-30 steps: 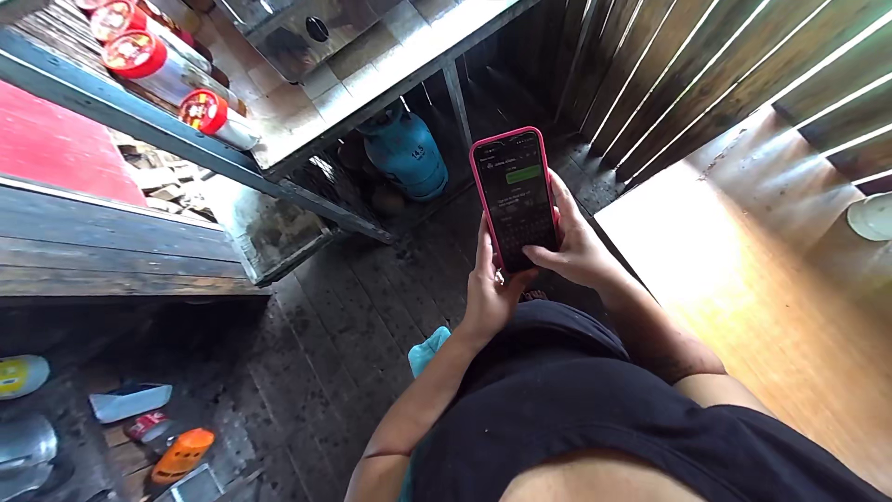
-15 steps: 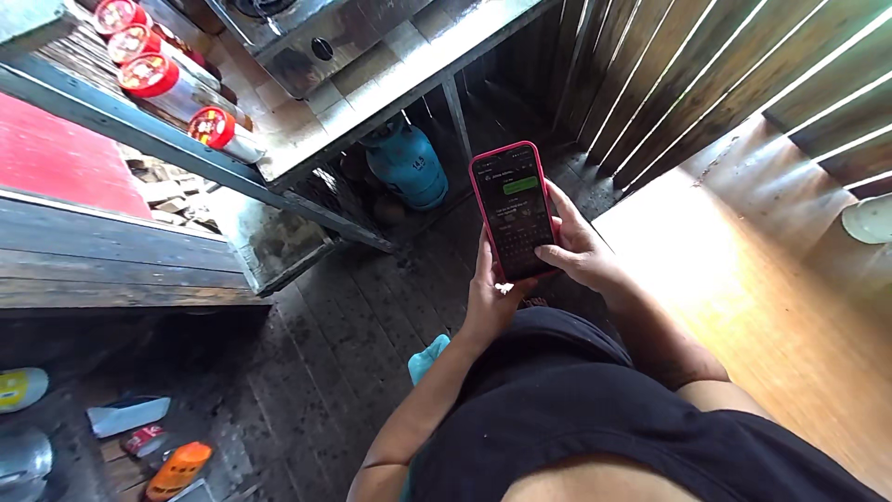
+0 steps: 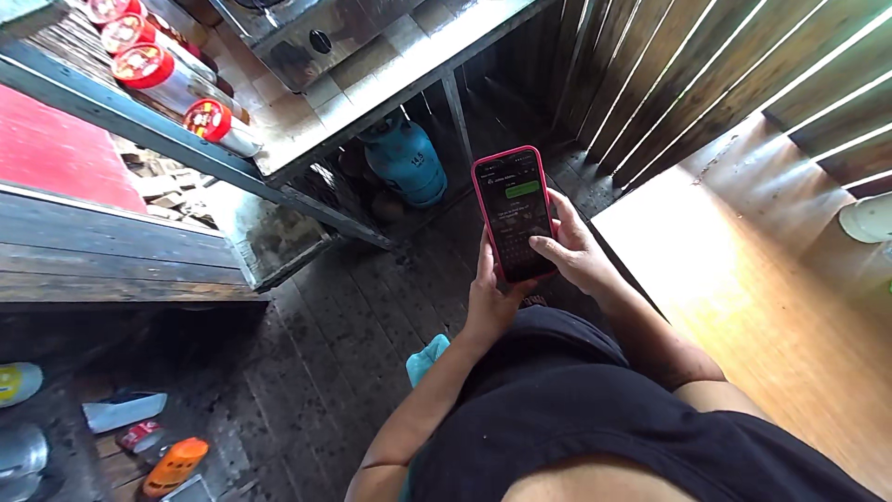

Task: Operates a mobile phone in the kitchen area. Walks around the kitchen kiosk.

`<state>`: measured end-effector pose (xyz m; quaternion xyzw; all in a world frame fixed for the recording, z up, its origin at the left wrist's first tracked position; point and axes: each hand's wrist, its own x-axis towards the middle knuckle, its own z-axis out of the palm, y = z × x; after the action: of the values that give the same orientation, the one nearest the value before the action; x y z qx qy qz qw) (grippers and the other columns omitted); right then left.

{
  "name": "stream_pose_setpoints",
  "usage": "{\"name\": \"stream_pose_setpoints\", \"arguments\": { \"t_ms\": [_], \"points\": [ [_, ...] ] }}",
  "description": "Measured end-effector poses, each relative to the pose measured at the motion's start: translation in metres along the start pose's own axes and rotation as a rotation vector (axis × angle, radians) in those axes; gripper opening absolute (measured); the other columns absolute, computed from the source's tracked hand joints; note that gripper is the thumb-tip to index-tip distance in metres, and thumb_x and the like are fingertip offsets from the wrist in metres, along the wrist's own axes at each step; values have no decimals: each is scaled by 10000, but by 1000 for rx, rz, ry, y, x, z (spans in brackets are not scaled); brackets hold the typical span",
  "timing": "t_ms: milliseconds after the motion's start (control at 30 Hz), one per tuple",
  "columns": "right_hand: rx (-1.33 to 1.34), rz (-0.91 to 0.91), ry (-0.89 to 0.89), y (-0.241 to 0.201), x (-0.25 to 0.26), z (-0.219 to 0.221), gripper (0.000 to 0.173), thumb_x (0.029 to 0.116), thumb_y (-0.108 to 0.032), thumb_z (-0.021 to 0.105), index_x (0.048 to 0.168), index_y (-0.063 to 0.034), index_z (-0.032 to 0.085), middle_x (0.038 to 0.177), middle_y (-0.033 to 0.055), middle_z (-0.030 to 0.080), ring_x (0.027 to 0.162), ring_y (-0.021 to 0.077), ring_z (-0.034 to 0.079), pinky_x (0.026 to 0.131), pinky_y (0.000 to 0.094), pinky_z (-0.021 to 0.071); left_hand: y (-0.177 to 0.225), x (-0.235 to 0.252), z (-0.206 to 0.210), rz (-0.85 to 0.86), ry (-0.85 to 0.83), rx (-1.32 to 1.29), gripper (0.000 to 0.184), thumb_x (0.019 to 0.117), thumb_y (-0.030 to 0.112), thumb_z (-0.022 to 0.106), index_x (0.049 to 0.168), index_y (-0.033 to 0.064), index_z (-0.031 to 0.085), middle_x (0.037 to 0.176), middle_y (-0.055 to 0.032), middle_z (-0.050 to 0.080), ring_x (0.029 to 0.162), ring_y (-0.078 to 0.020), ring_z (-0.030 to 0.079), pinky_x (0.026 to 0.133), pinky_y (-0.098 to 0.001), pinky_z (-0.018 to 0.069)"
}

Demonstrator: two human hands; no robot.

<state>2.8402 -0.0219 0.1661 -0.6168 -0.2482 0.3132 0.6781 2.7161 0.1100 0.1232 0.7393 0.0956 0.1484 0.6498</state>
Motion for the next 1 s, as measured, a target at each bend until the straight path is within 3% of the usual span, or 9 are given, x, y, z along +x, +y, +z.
{"name": "stream_pose_setpoints", "arguments": {
  "t_ms": [167,267,400,500,667,733,833,1000],
  "points": [
    [38,9,-57,-1,-2,-3,758,930,26,489,1598,-173,189,1253,98,664,1002,147,710,856,333,606,3,-1,-2,-28,-29,-123,1018,872,24,755,1630,68,76,1386,-129,600,1204,-165,649,1037,-352,552],
    [52,23,-74,-1,-1,-3,816,889,61,480,1603,-182,169,1238,92,674,990,141,713,846,325,605,1,-1,-2,-39,-33,-150,1017,874,29,750,1632,74,74,1400,-127,588,1222,-166,635,1047,-353,543],
    [-4,2,-8,2,0,3,784,923,-52,602,1594,-153,208,1313,96,640,1072,149,695,898,342,601,-3,-2,-2,-13,17,53,1027,870,124,789,1630,63,101,1368,-144,619,1190,-156,657,1026,-356,550],
    [-79,-22,88,6,3,12,765,932,-135,687,1567,-154,261,1270,83,659,1058,132,701,890,340,610,-5,-4,-1,35,65,201,1008,881,207,787,1634,66,132,1364,-168,621,1210,-187,643,1053,-399,522],
    [-229,-48,199,13,7,19,761,900,-237,756,1522,-132,330,1236,80,662,1060,116,690,887,350,603,-7,-5,0,161,115,375,983,877,222,784,1618,12,172,1337,-178,646,1215,-221,640,1086,-456,470],
    [-180,-49,164,13,7,17,743,916,-198,730,1529,-129,317,1274,77,644,1092,113,679,911,339,597,-7,-3,-1,156,113,373,978,877,227,788,1618,17,184,1316,-183,656,1200,-223,649,1072,-451,484],
    [-49,-53,53,10,5,10,701,938,-62,625,1545,-106,278,1308,76,628,1107,113,674,926,325,592,-10,-3,-6,128,76,284,984,888,216,787,1623,21,163,1456,-202,551,1270,-210,609,1084,-412,492],
    [38,31,-102,2,4,-4,776,894,46,477,1599,-121,199,1313,87,639,1069,120,686,911,313,585,-2,0,-8,-23,-10,-69,1010,874,72,759,1630,58,89,1407,-135,588,1231,-150,629,1061,-346,531]
  ]
}}
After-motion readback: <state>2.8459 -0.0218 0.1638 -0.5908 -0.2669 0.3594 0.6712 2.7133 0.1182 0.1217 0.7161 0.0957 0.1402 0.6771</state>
